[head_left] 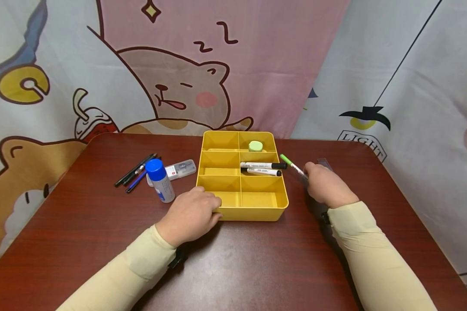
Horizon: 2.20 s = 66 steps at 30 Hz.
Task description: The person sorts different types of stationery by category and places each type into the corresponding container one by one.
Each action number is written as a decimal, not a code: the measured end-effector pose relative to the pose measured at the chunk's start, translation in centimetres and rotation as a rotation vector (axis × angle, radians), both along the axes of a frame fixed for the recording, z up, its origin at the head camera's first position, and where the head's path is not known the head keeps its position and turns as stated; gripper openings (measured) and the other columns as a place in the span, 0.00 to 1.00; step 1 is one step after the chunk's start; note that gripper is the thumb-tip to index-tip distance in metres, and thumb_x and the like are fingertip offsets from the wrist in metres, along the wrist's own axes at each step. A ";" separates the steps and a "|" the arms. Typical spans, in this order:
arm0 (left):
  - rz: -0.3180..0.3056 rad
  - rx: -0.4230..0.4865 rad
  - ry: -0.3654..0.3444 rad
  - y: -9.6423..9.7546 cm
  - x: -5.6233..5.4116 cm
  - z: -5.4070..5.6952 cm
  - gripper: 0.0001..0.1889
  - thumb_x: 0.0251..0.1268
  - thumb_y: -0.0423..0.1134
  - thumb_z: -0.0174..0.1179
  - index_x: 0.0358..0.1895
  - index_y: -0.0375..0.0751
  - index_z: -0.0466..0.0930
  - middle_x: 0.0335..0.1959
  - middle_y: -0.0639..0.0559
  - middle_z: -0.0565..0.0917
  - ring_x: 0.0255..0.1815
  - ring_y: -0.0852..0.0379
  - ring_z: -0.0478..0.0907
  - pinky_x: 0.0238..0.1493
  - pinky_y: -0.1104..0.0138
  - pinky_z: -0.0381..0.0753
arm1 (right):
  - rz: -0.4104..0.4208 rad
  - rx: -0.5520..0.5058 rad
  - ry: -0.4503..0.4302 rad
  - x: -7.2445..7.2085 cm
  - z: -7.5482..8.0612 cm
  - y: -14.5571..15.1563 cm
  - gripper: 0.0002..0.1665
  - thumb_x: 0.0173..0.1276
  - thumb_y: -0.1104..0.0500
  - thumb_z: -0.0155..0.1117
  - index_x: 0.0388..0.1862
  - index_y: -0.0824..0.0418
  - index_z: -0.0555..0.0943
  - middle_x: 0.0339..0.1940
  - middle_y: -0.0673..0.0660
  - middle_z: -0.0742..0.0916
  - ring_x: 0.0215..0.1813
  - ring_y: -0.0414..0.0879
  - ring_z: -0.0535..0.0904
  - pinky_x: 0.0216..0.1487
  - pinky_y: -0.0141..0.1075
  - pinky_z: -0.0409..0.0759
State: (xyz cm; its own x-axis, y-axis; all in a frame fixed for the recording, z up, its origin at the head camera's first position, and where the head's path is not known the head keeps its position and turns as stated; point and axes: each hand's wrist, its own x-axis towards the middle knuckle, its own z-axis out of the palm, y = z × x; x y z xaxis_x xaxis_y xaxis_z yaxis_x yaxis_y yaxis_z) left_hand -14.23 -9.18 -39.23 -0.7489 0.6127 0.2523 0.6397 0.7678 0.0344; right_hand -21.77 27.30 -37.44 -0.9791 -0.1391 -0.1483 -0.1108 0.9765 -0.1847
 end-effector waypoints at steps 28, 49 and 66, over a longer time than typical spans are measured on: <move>0.010 -0.001 -0.009 -0.1 0.0 0.1 0.13 0.63 0.50 0.74 0.28 0.52 0.79 0.30 0.60 0.87 0.32 0.53 0.73 0.29 0.61 0.73 | 0.022 -0.175 0.228 0.5 1.3 -0.7 0.16 0.65 0.69 0.56 0.53 0.66 0.76 0.43 0.63 0.81 0.44 0.58 0.77 0.51 0.54 0.79; 0.007 -0.001 0.006 0.0 0.0 -0.1 0.14 0.62 0.50 0.74 0.27 0.52 0.78 0.28 0.60 0.86 0.31 0.53 0.72 0.28 0.62 0.72 | 0.128 -0.096 0.175 2.0 7.6 -2.1 0.20 0.66 0.69 0.57 0.56 0.62 0.82 0.45 0.60 0.87 0.44 0.55 0.79 0.50 0.52 0.80; 0.005 0.006 0.015 0.0 0.1 -0.1 0.13 0.62 0.49 0.74 0.28 0.52 0.79 0.29 0.60 0.86 0.31 0.54 0.72 0.29 0.62 0.72 | 0.210 0.007 0.192 3.9 10.0 -4.0 0.23 0.65 0.72 0.59 0.57 0.62 0.87 0.45 0.59 0.88 0.45 0.54 0.81 0.52 0.51 0.82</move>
